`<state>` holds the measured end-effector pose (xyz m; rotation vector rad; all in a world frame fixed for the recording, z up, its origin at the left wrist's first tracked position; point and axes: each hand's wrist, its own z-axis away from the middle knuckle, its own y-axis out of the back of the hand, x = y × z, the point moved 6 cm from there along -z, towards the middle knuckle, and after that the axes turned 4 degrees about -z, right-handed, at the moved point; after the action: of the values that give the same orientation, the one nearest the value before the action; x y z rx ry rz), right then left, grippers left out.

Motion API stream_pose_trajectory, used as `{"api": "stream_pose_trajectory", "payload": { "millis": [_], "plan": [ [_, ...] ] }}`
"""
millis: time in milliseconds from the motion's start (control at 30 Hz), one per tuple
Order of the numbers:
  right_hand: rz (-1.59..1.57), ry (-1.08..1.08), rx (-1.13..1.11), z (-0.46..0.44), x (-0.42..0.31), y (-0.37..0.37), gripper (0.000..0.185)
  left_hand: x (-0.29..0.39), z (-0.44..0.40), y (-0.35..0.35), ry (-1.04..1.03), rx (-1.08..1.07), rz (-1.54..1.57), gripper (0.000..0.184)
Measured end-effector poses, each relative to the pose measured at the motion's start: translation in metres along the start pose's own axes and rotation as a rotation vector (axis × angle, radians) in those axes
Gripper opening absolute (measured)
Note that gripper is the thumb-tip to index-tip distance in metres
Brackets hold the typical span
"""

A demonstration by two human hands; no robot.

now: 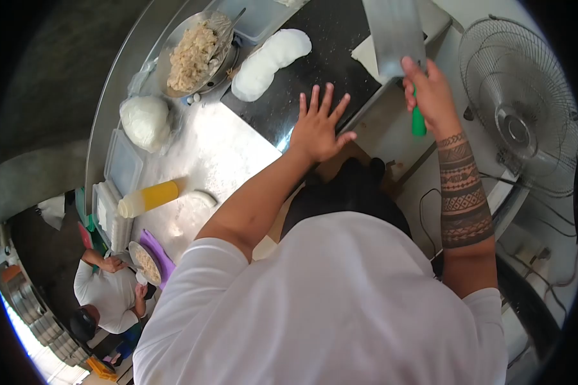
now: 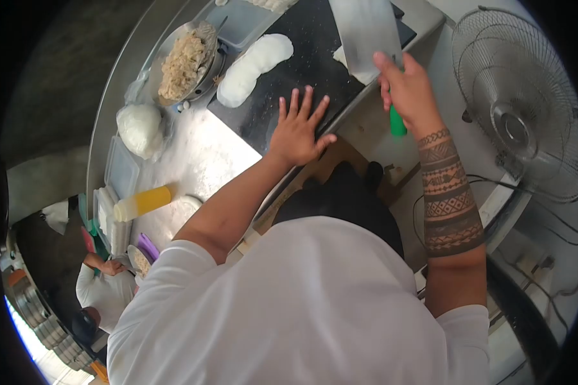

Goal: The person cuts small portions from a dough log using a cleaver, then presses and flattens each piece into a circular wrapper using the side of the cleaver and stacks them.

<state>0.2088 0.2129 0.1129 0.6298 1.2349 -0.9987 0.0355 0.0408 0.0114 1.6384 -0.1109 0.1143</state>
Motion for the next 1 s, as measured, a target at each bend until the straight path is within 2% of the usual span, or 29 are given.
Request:
{"api": "stream_pose_trajectory", "payload": {
  "millis": [67, 167, 233, 367, 400, 433, 500, 567, 633, 667, 700, 767, 800, 900, 1000],
  "plan": [
    [-0.051, 0.056, 0.011, -0.017, -0.013, 0.001, 0.036, 0.004, -0.002, 0.000, -0.006, -0.038, 0.012, 0.096],
    [-0.036, -0.085, 0.089, -0.037, 0.080, 0.020, 0.037, 0.002, -0.013, 0.002, 0.000, -0.035, 0.019, 0.096],
    [-0.017, -0.390, 0.077, -0.016, 0.149, 0.032, 0.037, 0.005, -0.015, 0.002, -0.008, -0.030, 0.031, 0.096],
    [0.077, -0.378, -0.099, 0.014, 0.152, 0.032, 0.036, 0.000, -0.011, 0.004, -0.149, 0.033, 0.233, 0.101],
    [0.142, -0.378, -0.164, 0.027, 0.142, 0.026, 0.036, -0.012, -0.010, 0.006, -0.120, 0.071, 0.458, 0.107],
    [0.205, -0.382, -0.229, 0.041, 0.135, 0.020, 0.036, -0.025, -0.010, 0.012, -0.030, 0.149, 0.722, 0.103],
    [0.341, -0.417, -0.390, 0.053, 0.129, 0.003, 0.039, -0.062, -0.012, 0.018, 0.338, 0.377, 1.275, 0.097],
    [0.450, -0.430, -0.523, 0.062, 0.128, -0.023, 0.043, -0.098, -0.017, 0.033, 0.272, 0.428, 0.785, 0.094],
    [0.549, -0.414, -0.638, 0.058, 0.127, -0.055, 0.049, -0.080, -0.025, 0.044, 0.057, 0.187, 0.129, 0.092],
    [0.591, -0.441, -0.735, 0.051, 0.146, -0.064, 0.055, -0.066, -0.021, 0.034, -0.162, 0.117, 0.019, 0.089],
    [0.592, -0.356, -0.753, 0.050, 0.158, -0.068, 0.056, -0.057, -0.008, 0.009, -0.288, -0.036, -0.008, 0.091],
    [0.591, -0.191, -0.793, 0.047, 0.174, -0.075, 0.057, -0.052, -0.005, 0.009, -0.245, -0.036, 0.040, 0.091],
    [0.594, -0.259, -0.784, 0.054, 0.161, -0.074, 0.058, -0.043, 0.000, 0.008, -0.230, -0.072, 0.039, 0.092],
    [0.792, -0.194, -0.784, 0.074, 0.152, -0.051, 0.057, -0.014, 0.008, 0.005, -0.183, -0.135, 0.050, 0.093],
    [0.727, -0.308, -0.787, 0.068, 0.162, -0.035, 0.060, -0.001, 0.005, -0.001, -0.151, -0.142, 0.091, 0.090]
  ]
}}
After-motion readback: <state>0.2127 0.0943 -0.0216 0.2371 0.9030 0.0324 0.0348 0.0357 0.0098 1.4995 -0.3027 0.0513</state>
